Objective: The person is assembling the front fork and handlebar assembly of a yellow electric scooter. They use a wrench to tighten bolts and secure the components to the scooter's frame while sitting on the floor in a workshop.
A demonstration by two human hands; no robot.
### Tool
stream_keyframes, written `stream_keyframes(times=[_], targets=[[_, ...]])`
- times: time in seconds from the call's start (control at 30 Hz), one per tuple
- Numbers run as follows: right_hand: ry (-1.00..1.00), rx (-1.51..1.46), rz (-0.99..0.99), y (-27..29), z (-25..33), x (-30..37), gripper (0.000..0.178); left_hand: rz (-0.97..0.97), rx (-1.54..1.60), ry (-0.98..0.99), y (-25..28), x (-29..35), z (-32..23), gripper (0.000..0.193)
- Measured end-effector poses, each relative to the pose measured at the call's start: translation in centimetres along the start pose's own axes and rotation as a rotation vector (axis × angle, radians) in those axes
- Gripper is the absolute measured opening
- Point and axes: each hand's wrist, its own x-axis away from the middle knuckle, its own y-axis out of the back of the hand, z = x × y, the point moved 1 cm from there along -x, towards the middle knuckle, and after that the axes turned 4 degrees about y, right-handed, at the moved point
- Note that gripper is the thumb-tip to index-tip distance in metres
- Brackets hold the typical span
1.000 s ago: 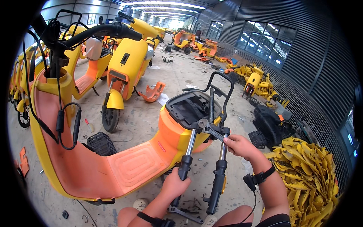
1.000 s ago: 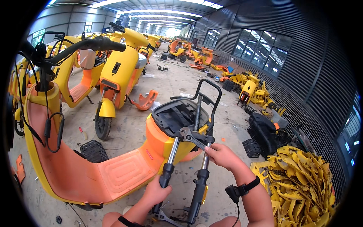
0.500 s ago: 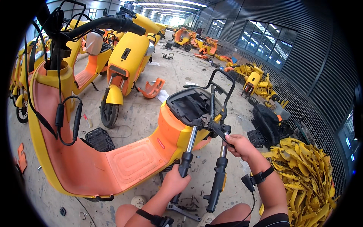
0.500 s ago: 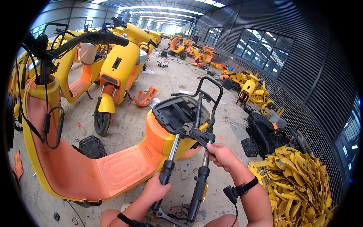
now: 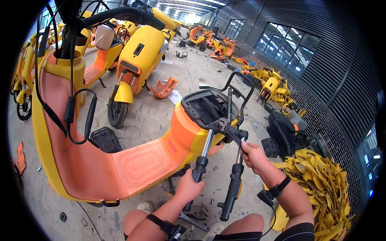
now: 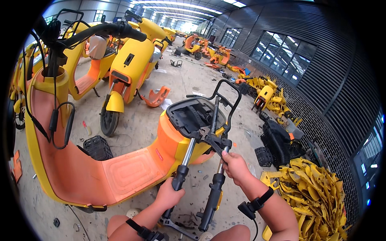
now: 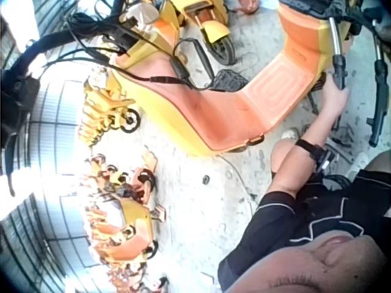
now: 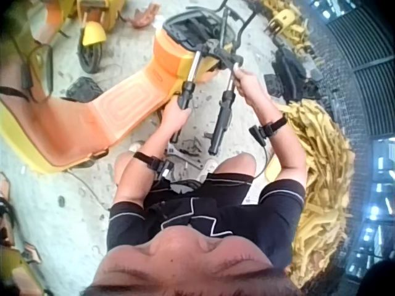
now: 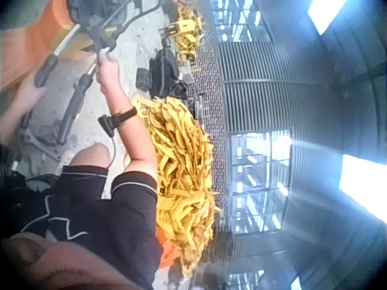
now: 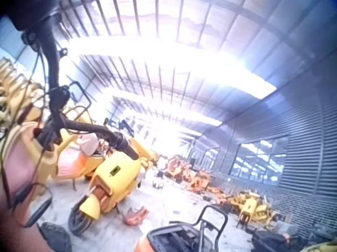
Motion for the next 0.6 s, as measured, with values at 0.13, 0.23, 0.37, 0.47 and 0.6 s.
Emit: stream_keyframes(times=[0.13,0.23,0.37,0.47,0.6], targets=[[0.041,0.038,-0.042,-0.2,-1.6,0.0,0.034,-0.007,-0.016,0.06,-0.9,0.5,0.8,0.043],[0.043,0.101,-0.072,-1.7,-4.0,1.3,0.035,-0.061,-0.064,0.096,-3.0,0.7,3.5,0.042],[0.072,0.177,-0.113,-0.4,-4.1,2.2,0.038,-0.081,-0.078,0.083,-4.1,1.1,3.9,0.043],[0.121,0.182,-0.131,1.1,-4.6,1.2,0.041,-0.016,-0.017,0.183,-4.8,0.5,2.9,0.044],[0.106,0.14,-0.136,2.3,-4.2,1.7,0.043,0.002,0.05,0.152,-4.1,1.4,1.2,0.043]])
